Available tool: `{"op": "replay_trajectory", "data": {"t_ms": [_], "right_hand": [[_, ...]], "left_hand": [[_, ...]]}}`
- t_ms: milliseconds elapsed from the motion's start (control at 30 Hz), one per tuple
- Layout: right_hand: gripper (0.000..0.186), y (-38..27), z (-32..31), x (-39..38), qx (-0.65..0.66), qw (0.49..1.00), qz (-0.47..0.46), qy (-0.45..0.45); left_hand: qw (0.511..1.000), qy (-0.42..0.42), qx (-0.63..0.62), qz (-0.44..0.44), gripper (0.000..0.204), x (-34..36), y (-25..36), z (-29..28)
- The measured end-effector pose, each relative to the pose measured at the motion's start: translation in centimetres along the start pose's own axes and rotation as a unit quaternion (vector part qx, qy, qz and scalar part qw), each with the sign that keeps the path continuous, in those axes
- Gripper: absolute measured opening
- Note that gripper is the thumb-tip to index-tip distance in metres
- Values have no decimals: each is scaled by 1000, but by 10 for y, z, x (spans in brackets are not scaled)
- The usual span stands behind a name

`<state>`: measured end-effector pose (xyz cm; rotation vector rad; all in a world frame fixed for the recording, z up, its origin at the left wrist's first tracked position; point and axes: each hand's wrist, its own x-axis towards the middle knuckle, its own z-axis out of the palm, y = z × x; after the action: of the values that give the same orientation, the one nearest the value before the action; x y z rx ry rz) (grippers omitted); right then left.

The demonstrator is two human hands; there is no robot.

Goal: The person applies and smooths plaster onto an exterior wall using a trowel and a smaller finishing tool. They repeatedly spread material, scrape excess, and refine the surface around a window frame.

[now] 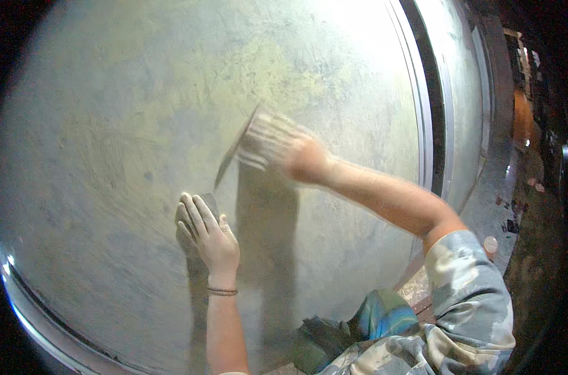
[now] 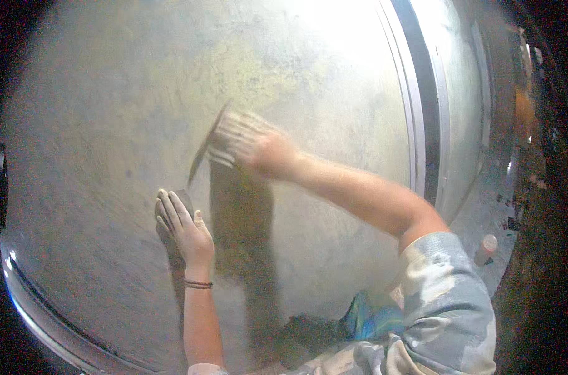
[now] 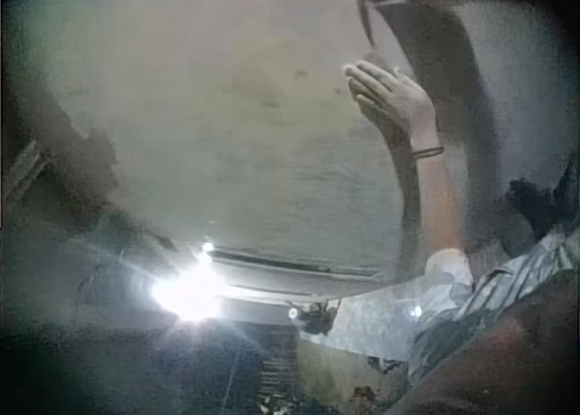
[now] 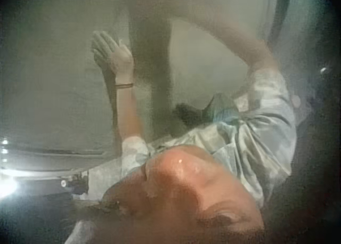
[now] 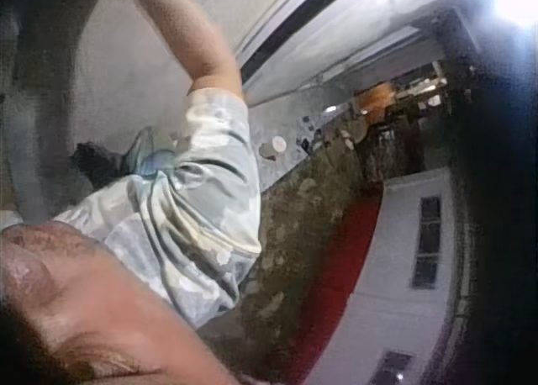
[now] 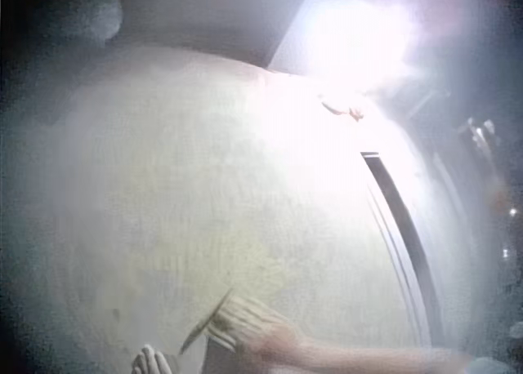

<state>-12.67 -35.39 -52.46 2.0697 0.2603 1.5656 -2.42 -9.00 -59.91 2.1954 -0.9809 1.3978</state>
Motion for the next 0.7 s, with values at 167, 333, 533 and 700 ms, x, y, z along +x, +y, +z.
{"op": "replay_trajectory", "data": {"t_ms": [167,333,533,700], "right_hand": [[38,71,-14,52,-53,955,232,176],[37,-36,6,46,56,996,-1,71],[32,60,-5,98,-70,976,123,168],[41,2,21,118,-97,980,87,147]], "left_hand": [[1000,5,-6,-4,73,0,1,1],[1000,-15,-20,3,71,1,-2,-4],[1000,7,-28,7,74,1,-2,1],[1000,4,-16,14,69,-1,-11,15]]}}
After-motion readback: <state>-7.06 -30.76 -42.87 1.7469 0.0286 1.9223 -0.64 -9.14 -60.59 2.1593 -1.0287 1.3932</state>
